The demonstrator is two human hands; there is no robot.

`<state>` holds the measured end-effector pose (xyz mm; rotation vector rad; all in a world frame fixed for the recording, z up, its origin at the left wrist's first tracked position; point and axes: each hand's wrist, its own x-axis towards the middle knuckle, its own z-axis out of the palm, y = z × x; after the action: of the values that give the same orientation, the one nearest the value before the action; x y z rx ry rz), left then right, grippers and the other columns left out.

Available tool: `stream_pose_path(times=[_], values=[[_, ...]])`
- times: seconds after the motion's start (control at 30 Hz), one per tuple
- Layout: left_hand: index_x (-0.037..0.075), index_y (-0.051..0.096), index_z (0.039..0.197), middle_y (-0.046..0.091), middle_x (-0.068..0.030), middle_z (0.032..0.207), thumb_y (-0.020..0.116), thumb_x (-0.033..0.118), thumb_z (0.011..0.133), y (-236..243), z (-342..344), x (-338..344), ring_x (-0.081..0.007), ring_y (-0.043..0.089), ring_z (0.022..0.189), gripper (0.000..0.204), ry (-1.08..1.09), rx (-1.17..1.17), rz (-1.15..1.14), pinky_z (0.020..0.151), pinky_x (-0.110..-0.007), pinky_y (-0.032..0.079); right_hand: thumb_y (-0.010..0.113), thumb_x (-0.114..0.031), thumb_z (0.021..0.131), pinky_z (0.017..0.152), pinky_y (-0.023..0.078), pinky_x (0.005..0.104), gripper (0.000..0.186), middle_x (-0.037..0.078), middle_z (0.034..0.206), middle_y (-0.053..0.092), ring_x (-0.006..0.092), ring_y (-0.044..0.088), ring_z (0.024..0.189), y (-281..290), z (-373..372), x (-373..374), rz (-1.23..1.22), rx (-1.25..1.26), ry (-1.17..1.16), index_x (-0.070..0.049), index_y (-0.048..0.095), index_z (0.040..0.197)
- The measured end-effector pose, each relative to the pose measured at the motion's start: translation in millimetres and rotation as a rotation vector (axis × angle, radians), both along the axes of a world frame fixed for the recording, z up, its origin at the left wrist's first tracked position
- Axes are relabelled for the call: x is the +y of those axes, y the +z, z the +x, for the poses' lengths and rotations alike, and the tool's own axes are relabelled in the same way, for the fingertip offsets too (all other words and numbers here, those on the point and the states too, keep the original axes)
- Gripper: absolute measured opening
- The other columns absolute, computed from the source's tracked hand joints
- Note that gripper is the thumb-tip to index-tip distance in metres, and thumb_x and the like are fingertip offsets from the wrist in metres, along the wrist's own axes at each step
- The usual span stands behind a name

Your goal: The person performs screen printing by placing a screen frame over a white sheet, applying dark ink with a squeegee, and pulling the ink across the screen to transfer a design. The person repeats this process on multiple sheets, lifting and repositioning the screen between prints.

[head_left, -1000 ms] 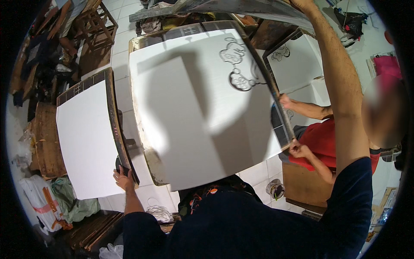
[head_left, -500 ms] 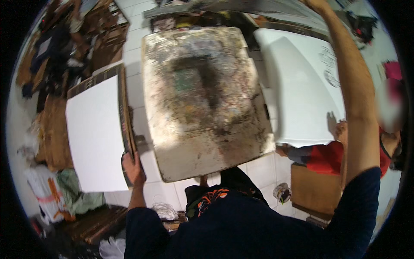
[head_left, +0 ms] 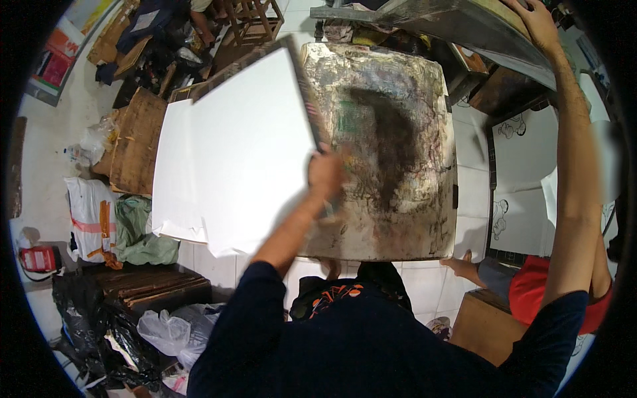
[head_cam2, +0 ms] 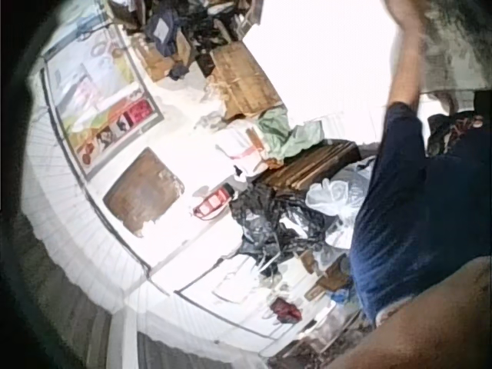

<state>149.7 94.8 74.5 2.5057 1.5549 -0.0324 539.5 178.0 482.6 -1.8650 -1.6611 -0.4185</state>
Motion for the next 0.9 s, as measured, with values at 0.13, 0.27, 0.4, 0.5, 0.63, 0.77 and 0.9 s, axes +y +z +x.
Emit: stream_pose_path(times=[0.13, 0.27, 0.4, 0.5, 0.63, 0.77, 0.9], values=[[0.019, 0.043, 0.157, 0.056, -0.0316, 0.140, 0.069, 0.027, 0.088, 1.6, 110.1, -130.8, -0.0528, 0.061, 0.119, 0.075, -0.172, -0.238, 0.007, 0.085, -0.056, 0.059, 0.074, -0.066, 0.081, 0.074, 0.049, 0.0415, 0.066, 0.017, 0.081, 0.073, 0.0279, 0.068, 0.076, 7.8, -5.8, 2.1, -0.042, -0.019, -0.077, -0.001, 0.077, 0.092], [0.012, 0.056, 0.145, 0.052, -0.0246, 0.148, 0.070, 0.028, 0.088, -66.6, 47.2, -128.5, -0.0430, 0.049, 0.137, 0.061, -0.073, -0.540, -0.233, 0.112, -0.059, 0.041, 0.074, -0.068, 0.081, 0.078, 0.051, 0.0407, 0.067, 0.019, 0.086, 0.075, 0.0305, 0.071, 0.082, 13.0, -4.9, 3.0, -0.034, -0.045, 0.012, -0.002, 0.078, 0.094], [-0.007, 0.053, 0.143, 0.043, -0.0342, 0.154, 0.073, 0.050, 0.090, -100.7, -138.1, -108.7, -0.0478, 0.027, 0.152, 0.081, 0.509, -0.166, 0.257, 0.124, -0.064, 0.017, 0.074, -0.069, 0.081, 0.079, 0.051, 0.0408, 0.070, 0.019, 0.087, 0.076, 0.0285, 0.071, 0.081, 15.4, 2.6, 10.2, 0.002, 0.004, 0.062, -0.001, 0.079, 0.096], [-0.013, 0.050, 0.142, 0.057, -0.0334, 0.140, 0.082, 0.066, 0.078, -86.8, -225.0, -114.5, -0.0453, 0.052, 0.136, 0.106, 1.140, -0.408, -0.069, 0.115, -0.050, 0.040, 0.074, -0.069, 0.080, 0.076, 0.051, 0.0407, 0.070, 0.018, 0.083, 0.075, 0.0269, 0.070, 0.078, 19.7, 11.1, 18.9, -0.010, -0.007, 0.073, -0.001, 0.079, 0.091], [-0.014, 0.051, 0.139, 0.064, -0.0332, 0.130, 0.085, 0.068, 0.072, -70.7, -209.4, -110.4, -0.0451, 0.062, 0.124, 0.111, 0.875, -0.551, -0.173, 0.107, -0.046, 0.048, 0.074, -0.073, 0.079, 0.072, 0.049, 0.0399, 0.072, 0.016, 0.078, 0.073, 0.0257, 0.067, 0.074, 27.0, 19.7, 33.9, -0.002, -0.028, 0.043, -0.001, 0.077, 0.084], [-0.013, 0.053, 0.138, 0.064, -0.0354, 0.128, 0.085, 0.069, 0.072, -67.2, -162.5, -93.0, -0.0465, 0.062, 0.123, 0.109, 0.828, -0.496, -0.160, 0.106, -0.048, 0.049, 0.073, -0.076, 0.077, 0.083, 0.054, 0.0398, 0.075, 0.018, 0.090, 0.077, 0.0278, 0.073, 0.088, 32.4, 23.9, 46.8, 0.017, -0.042, 0.058, -0.003, 0.081, 0.091], [-0.013, 0.053, 0.137, 0.062, -0.0344, 0.131, 0.083, 0.070, 0.073, -67.6, -146.0, -89.7, -0.0464, 0.060, 0.125, 0.109, 0.825, -0.379, -0.125, 0.107, -0.049, 0.047, 0.073, -0.076, 0.077, 0.089, 0.054, 0.0397, 0.076, 0.017, 0.095, 0.078, 0.0290, 0.074, 0.092, 39.3, 27.6, 52.8, -0.038, -0.005, 0.091, -0.003, 0.082, 0.097]])
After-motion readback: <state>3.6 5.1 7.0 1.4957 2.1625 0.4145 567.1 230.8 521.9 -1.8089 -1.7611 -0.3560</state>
